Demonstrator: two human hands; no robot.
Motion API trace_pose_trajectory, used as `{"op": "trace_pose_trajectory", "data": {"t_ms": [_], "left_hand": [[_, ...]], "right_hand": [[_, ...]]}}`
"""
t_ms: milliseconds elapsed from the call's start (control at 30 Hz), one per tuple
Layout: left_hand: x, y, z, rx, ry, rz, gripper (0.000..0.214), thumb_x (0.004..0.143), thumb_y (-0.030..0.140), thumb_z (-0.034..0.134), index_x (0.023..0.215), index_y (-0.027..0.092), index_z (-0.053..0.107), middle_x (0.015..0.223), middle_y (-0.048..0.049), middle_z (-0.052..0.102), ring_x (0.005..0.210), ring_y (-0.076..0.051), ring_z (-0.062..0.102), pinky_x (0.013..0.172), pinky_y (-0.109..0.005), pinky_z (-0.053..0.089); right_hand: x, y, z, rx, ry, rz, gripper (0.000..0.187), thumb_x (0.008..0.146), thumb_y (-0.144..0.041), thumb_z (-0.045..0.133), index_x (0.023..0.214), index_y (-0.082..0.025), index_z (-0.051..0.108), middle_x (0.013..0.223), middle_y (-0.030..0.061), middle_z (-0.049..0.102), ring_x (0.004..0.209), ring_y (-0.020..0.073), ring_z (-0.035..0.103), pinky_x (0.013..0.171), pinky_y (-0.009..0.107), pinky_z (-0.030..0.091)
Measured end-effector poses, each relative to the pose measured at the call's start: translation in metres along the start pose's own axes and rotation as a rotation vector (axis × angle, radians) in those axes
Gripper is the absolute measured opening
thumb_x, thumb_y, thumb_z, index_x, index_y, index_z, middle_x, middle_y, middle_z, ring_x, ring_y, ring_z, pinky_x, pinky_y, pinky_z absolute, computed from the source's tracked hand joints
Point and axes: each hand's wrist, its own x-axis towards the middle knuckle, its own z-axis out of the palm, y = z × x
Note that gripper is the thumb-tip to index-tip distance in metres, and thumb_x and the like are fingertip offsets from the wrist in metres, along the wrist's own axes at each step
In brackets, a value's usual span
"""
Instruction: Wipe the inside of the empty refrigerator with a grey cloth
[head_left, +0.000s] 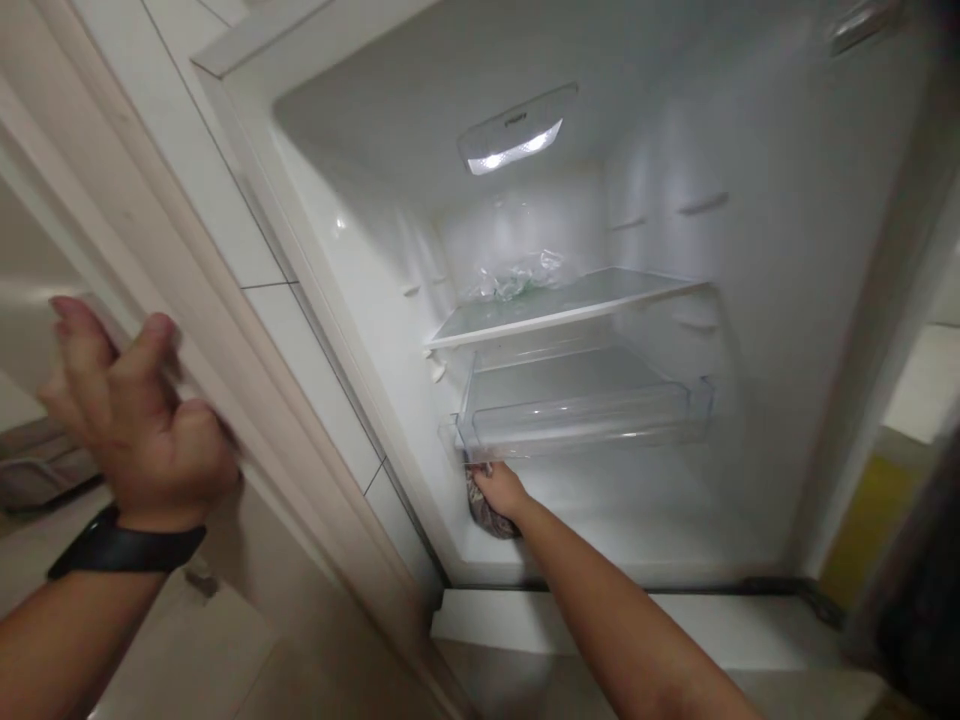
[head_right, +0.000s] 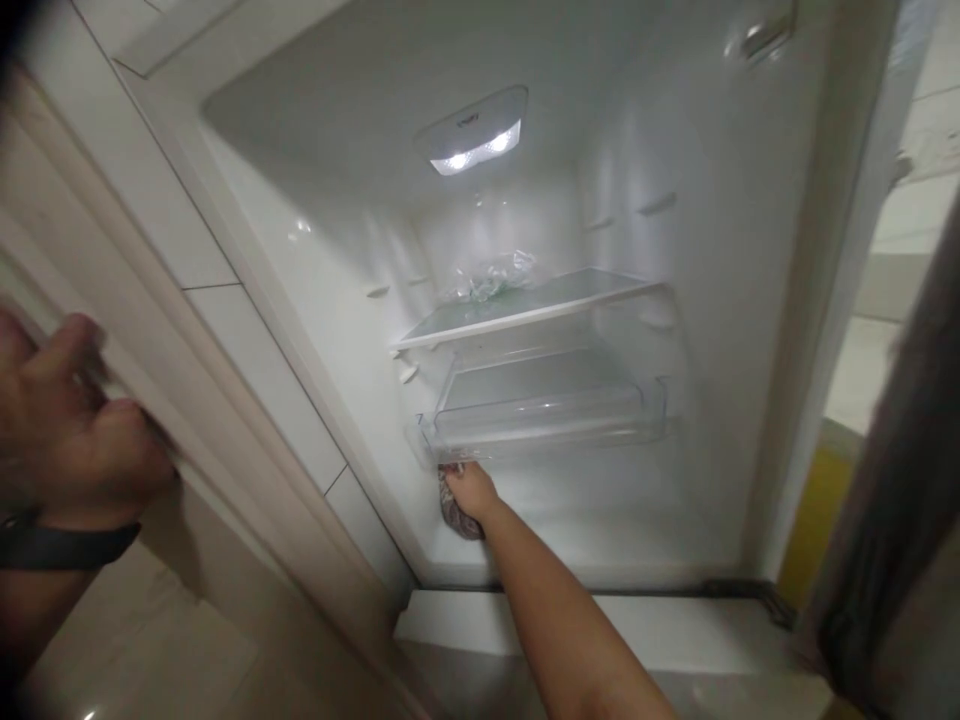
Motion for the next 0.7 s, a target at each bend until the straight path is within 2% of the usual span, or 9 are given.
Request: {"op": "trace_pose_trajectory", "data": {"t_ms": [100, 167, 267, 333, 400, 500, 633, 700], "left_hand": [[-0.001, 0.004, 0.001, 0.041, 0.084, 0.148, 0.087, 0.073, 0.013, 0.053, 0.158, 0.027, 0.042, 0.176, -0.0005, 0.014, 0.161, -0.033, 0.018, 0.127, -0.064, 0.017], [-0.002, 0.005, 0.002, 0.023, 0.094, 0.151, 0.087, 0.073, 0.012, 0.054, 0.158, 0.027, 0.042, 0.177, -0.0006, 0.014, 0.160, -0.033, 0.019, 0.127, -0.064, 0.018], [-0.003, 0.006, 0.002, 0.018, 0.099, 0.157, 0.085, 0.074, 0.013, 0.058, 0.157, 0.025, 0.044, 0.176, -0.0025, 0.014, 0.158, -0.035, 0.022, 0.127, -0.063, 0.021], [-0.003, 0.006, 0.002, 0.021, 0.100, 0.155, 0.084, 0.075, 0.014, 0.059, 0.157, 0.024, 0.045, 0.176, -0.0030, 0.015, 0.158, -0.035, 0.023, 0.127, -0.063, 0.021], [-0.003, 0.006, 0.002, 0.023, 0.106, 0.150, 0.083, 0.076, 0.014, 0.058, 0.157, 0.025, 0.045, 0.176, -0.0028, 0.016, 0.158, -0.035, 0.023, 0.128, -0.063, 0.021], [-0.003, 0.005, 0.002, 0.015, 0.108, 0.147, 0.083, 0.076, 0.014, 0.058, 0.157, 0.025, 0.045, 0.176, -0.0031, 0.017, 0.158, -0.035, 0.022, 0.127, -0.063, 0.021], [-0.004, -0.001, 0.002, 0.010, 0.087, 0.152, 0.084, 0.075, 0.015, 0.056, 0.158, 0.026, 0.043, 0.176, -0.0037, 0.015, 0.159, -0.035, 0.021, 0.127, -0.065, 0.019], [-0.003, -0.004, 0.002, 0.020, 0.081, 0.153, 0.086, 0.074, 0.015, 0.055, 0.158, 0.027, 0.043, 0.176, -0.0031, 0.015, 0.160, -0.034, 0.020, 0.127, -0.065, 0.018]], "right_hand": [[-0.039, -0.010, -0.007, -0.134, -0.031, -0.084, 0.040, 0.095, -0.044, 0.056, 0.131, -0.026, 0.059, 0.123, 0.0082, 0.073, 0.110, 0.0240, 0.068, 0.095, 0.036, 0.049], [-0.065, -0.014, -0.017, -0.294, -0.092, -0.247, 0.042, 0.093, -0.041, 0.057, 0.132, -0.024, 0.056, 0.123, 0.0090, 0.072, 0.109, 0.0242, 0.066, 0.093, 0.034, 0.048], [-0.096, -0.017, -0.037, -0.555, -0.202, -0.506, 0.044, 0.090, -0.039, 0.062, 0.130, -0.024, 0.059, 0.132, 0.0125, 0.067, 0.114, 0.0271, 0.062, 0.096, 0.036, 0.045], [-0.109, -0.017, -0.054, -0.686, -0.228, -0.538, 0.045, 0.088, -0.042, 0.065, 0.130, -0.025, 0.060, 0.134, 0.0128, 0.065, 0.115, 0.0286, 0.060, 0.096, 0.038, 0.044], [-0.113, -0.014, -0.072, -0.774, -0.189, -0.448, 0.043, 0.088, -0.042, 0.066, 0.127, -0.026, 0.062, 0.131, 0.0120, 0.066, 0.113, 0.0293, 0.060, 0.093, 0.038, 0.044], [-0.109, -0.002, -0.107, -0.869, -0.052, -0.237, 0.039, 0.088, -0.039, 0.066, 0.125, -0.028, 0.062, 0.131, 0.0118, 0.066, 0.113, 0.0298, 0.061, 0.091, 0.039, 0.044], [-0.095, 0.026, -0.157, -0.974, 0.127, 0.052, 0.038, 0.093, -0.033, 0.058, 0.131, -0.027, 0.061, 0.125, 0.0143, 0.067, 0.109, 0.0298, 0.063, 0.087, 0.039, 0.045], [-0.087, 0.041, -0.178, -1.023, 0.212, 0.141, 0.035, 0.096, -0.032, 0.055, 0.129, -0.025, 0.064, 0.122, 0.0165, 0.068, 0.108, 0.0313, 0.063, 0.086, 0.040, 0.045]]}}
